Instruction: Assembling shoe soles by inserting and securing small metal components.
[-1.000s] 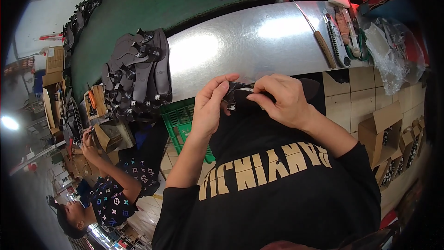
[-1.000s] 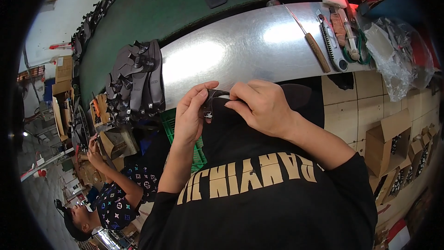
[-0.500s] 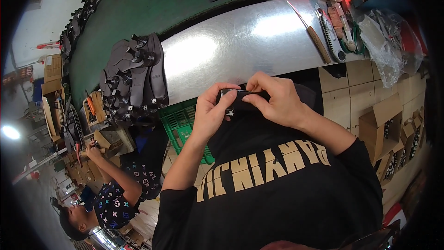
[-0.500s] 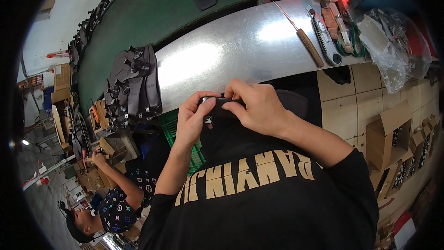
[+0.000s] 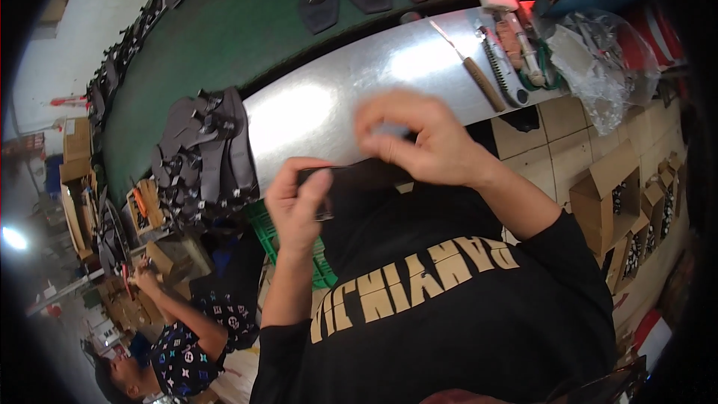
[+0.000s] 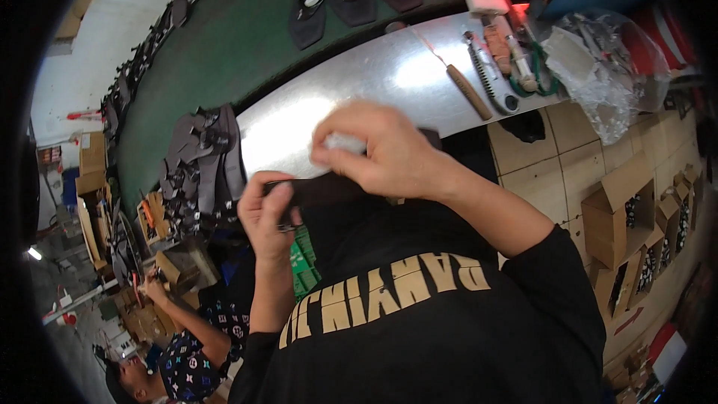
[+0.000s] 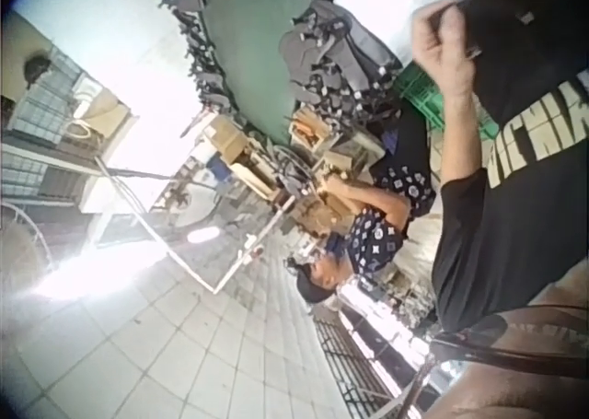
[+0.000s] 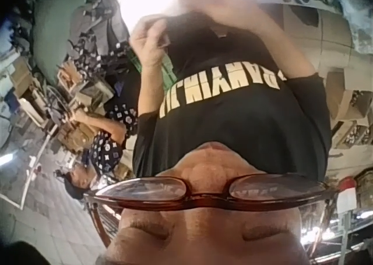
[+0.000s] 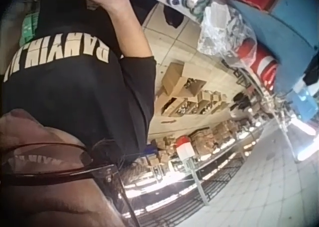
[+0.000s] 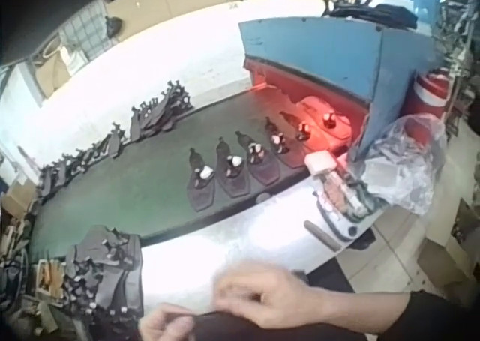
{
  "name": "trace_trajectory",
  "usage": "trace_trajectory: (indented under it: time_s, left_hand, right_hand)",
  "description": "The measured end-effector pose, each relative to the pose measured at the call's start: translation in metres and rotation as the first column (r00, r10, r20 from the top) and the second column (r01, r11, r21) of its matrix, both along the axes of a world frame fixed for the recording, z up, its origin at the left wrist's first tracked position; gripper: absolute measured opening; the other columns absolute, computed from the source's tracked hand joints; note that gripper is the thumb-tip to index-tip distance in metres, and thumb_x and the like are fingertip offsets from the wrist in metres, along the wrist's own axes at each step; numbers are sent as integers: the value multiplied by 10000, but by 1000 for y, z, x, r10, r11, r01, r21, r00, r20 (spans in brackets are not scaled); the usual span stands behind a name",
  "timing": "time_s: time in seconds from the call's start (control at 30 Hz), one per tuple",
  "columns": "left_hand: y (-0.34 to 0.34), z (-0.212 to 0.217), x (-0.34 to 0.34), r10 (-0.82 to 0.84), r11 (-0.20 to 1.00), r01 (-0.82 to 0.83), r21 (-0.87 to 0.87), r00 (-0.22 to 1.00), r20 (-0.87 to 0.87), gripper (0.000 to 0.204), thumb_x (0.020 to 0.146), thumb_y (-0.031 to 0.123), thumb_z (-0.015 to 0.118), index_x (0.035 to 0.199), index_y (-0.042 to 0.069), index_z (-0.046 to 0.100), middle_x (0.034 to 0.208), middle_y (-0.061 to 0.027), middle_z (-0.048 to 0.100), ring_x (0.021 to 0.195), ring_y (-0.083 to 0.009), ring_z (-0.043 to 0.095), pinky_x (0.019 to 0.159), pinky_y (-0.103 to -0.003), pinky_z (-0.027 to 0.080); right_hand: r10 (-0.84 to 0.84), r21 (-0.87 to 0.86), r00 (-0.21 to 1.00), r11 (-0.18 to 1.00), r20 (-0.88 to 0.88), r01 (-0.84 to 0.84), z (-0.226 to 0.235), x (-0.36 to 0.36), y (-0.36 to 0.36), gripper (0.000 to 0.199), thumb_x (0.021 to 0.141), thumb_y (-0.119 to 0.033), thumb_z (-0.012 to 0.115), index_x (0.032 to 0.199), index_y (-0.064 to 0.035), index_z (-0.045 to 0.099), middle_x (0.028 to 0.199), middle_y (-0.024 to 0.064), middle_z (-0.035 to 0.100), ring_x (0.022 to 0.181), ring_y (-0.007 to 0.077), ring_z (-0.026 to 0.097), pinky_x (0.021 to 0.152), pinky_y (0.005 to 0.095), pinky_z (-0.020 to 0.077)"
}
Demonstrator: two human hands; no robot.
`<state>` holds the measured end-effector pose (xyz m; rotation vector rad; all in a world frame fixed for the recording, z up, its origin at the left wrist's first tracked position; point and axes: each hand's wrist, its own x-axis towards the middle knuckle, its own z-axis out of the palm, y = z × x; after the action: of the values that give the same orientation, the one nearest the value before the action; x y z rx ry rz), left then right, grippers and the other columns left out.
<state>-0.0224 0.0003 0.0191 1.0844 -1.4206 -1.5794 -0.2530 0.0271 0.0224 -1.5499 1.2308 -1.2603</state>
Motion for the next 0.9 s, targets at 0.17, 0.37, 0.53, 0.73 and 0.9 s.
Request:
trace_trajectory:
  time_s: [0.17, 0.37, 0.53, 0.73, 0.9]
  left_hand:
    - [-20, -26, 31, 427, 877, -351, 329, 883, -197, 365, 936, 191, 577, 1258, 20, 567, 1127, -101, 636, 892, -165, 659, 585, -251, 557]
    - [-6, -73, 31, 554, 553, -156, 819, 803, -221, 396, 907, 210, 613, 1273, 80, 535, 1234, -68, 605, 1071, -202, 621, 697, -273, 570]
    - [-13, -68, 17, 664, 413, 43, 910, 670, -333, 280, 898, 233, 642, 1140, 101, 591, 1167, -61, 641, 1039, -201, 641, 603, -232, 542]
    - [-9, -68, -11, 650, 363, 134, 922, 673, -354, 230, 909, 326, 638, 1004, 117, 636, 943, -6, 684, 816, -109, 650, 454, -197, 419]
    - [-5, -73, -11, 633, 414, 174, 894, 650, -420, 247, 917, 361, 619, 961, 118, 620, 868, 8, 654, 639, -80, 538, 400, -205, 326]
  right_hand:
    - [-676, -525, 651, 714, -345, 463, -29, -59, -13, 391, 793, -51, 672, 1180, -47, 620, 1189, 159, 577, 1047, 329, 558, 911, 409, 450]
    - [-564, -342, 352, 780, -747, 524, -99, -67, 0, 438, 814, -103, 653, 1241, -48, 570, 1056, 118, 548, 954, 314, 510, 803, 416, 430]
    - [-216, 51, 910, 967, -355, 249, -74, -31, 12, 268, 896, -41, 562, 1155, -34, 627, 771, 82, 539, 691, 192, 523, 658, 302, 448]
    - [98, 332, 965, 926, 243, -177, -67, 56, 31, 560, 907, -9, 529, 1442, -80, 383, 703, 45, 608, 638, 104, 571, 657, 257, 470]
    - [-3, 164, 992, 986, 126, -18, -77, 64, 27, 448, 921, -18, 529, 1366, -44, 485, 732, 57, 600, 640, 100, 557, 640, 255, 463]
